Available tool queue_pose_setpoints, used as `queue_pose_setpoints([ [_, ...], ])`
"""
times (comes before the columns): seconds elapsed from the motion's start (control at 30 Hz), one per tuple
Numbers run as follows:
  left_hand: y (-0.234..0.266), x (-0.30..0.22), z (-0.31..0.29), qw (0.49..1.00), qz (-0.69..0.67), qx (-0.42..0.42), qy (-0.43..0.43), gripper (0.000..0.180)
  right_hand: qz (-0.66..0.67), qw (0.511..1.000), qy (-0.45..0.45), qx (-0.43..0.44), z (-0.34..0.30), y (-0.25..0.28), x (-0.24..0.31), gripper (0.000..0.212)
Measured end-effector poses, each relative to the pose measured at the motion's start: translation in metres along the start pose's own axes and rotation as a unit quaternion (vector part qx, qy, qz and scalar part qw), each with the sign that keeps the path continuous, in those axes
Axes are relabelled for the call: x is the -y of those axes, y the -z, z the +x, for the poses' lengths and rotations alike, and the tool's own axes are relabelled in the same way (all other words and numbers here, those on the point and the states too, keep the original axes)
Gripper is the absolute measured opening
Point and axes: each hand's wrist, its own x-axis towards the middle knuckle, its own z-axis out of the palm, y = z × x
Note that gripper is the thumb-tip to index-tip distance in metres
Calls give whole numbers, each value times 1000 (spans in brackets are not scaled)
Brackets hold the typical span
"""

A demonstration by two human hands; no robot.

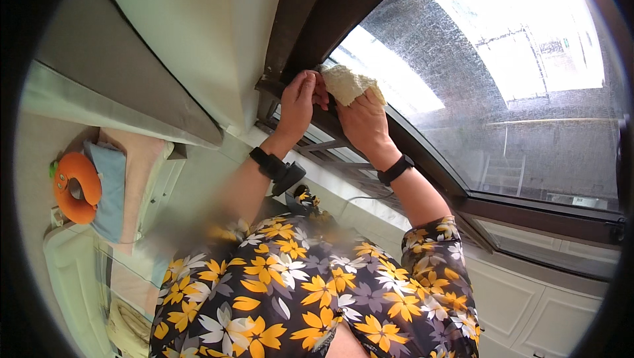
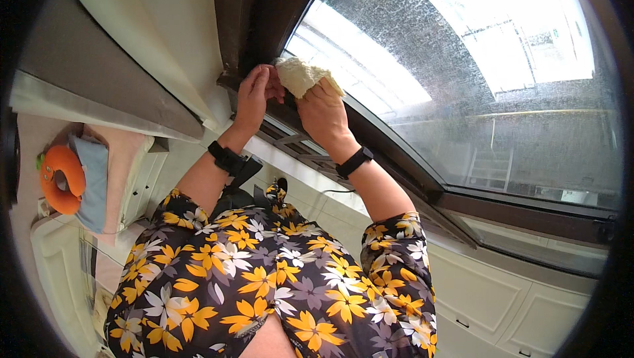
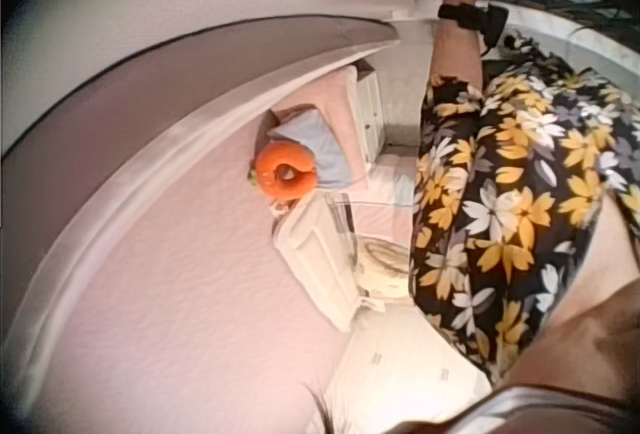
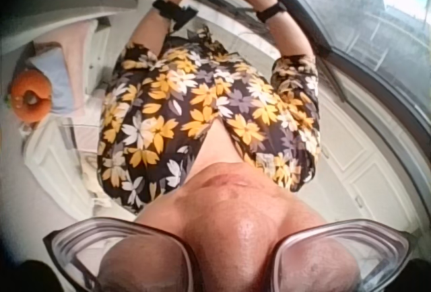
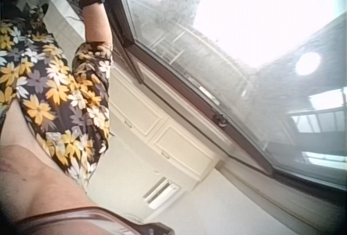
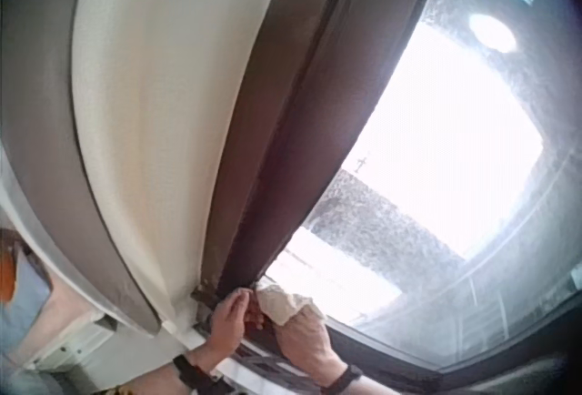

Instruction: The person wipes a window pane with a cloth, then opens the window and continues to wipe the glass and frame.

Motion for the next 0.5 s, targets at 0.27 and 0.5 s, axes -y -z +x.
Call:
queue_pose_setpoints([
  [0.27,9,8,3,999,-12,40,-13,33,-5,996,3,84,-78,18,-34,46],
  [0.5,3,7,4,999,-8,49,-14,33,24,999,21,39,-45,-14,-24,45],
])
